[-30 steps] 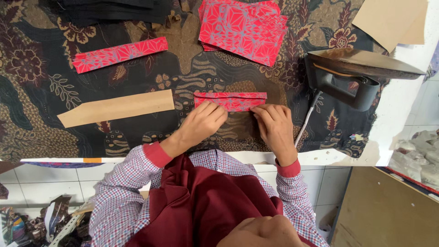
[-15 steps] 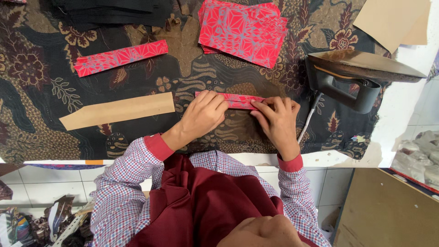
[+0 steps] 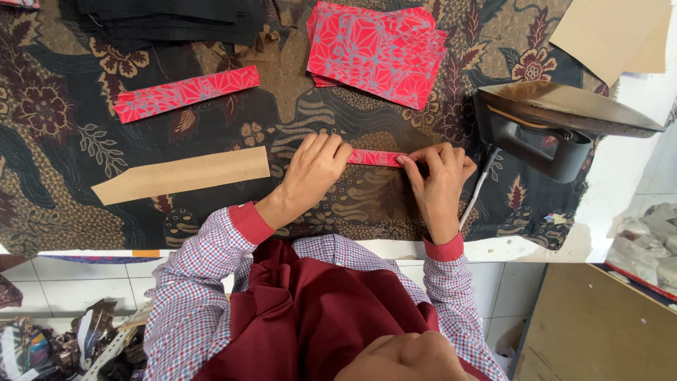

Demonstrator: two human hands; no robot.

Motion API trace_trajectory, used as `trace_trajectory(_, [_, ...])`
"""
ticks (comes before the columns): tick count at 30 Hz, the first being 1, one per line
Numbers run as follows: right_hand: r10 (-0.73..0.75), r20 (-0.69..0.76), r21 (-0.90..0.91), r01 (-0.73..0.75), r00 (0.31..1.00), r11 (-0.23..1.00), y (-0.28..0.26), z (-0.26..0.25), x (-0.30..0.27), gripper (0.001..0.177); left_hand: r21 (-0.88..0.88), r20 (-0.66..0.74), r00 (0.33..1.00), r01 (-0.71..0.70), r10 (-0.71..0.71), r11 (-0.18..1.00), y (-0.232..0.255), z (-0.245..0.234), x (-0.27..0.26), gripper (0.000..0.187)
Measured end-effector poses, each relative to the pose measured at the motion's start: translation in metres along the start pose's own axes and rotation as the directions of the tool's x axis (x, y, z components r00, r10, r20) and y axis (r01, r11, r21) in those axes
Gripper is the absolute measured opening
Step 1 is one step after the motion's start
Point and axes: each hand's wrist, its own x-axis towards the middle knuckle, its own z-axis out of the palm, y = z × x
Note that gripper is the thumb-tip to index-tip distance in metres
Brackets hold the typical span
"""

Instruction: The person irons small rectangular pieces of red patterned fabric on a patterned table. They repeatedly place a cardboard template over the fabric, fold the edges, and press with an iron, then remove the template and stack the finished pieces.

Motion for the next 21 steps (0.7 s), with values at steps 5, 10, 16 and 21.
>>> trace_trajectory(5, [0.005, -0.003, -0.021, -0.005, 1.000, 1.000, 0.003, 0.003, 0.001, 0.023, -0.005, 0.014, 1.000, 0.010, -0.010, 1.000, -0.001, -0.001, 0.001, 0.025])
trace_trajectory(10, [0.009, -0.006, -0.041, -0.009, 1.000, 0.999, 0.004, 0.006, 0.001, 0.024, 0.018, 0.059, 0.998, 0.013, -0.014, 1.000, 0.000, -0.001, 0.005, 0.022])
trace_trajectory(16, [0.012, -0.019, -0.056, -0.013, 1.000, 0.998, 0.004, 0.008, 0.002, 0.025, 0.066, 0.033, 0.996, -0.091, 0.089, 0.994, 0.003, 0.001, 0.012, 0.020])
trace_trajectory(21, [0.038, -0.036, -0.070, -0.040, 0.999, 0.997, 0.004, 0.008, 0.001, 0.025, 0.147, 0.068, 0.965, -0.261, 0.254, 0.954, 0.011, 0.008, 0.015, 0.034])
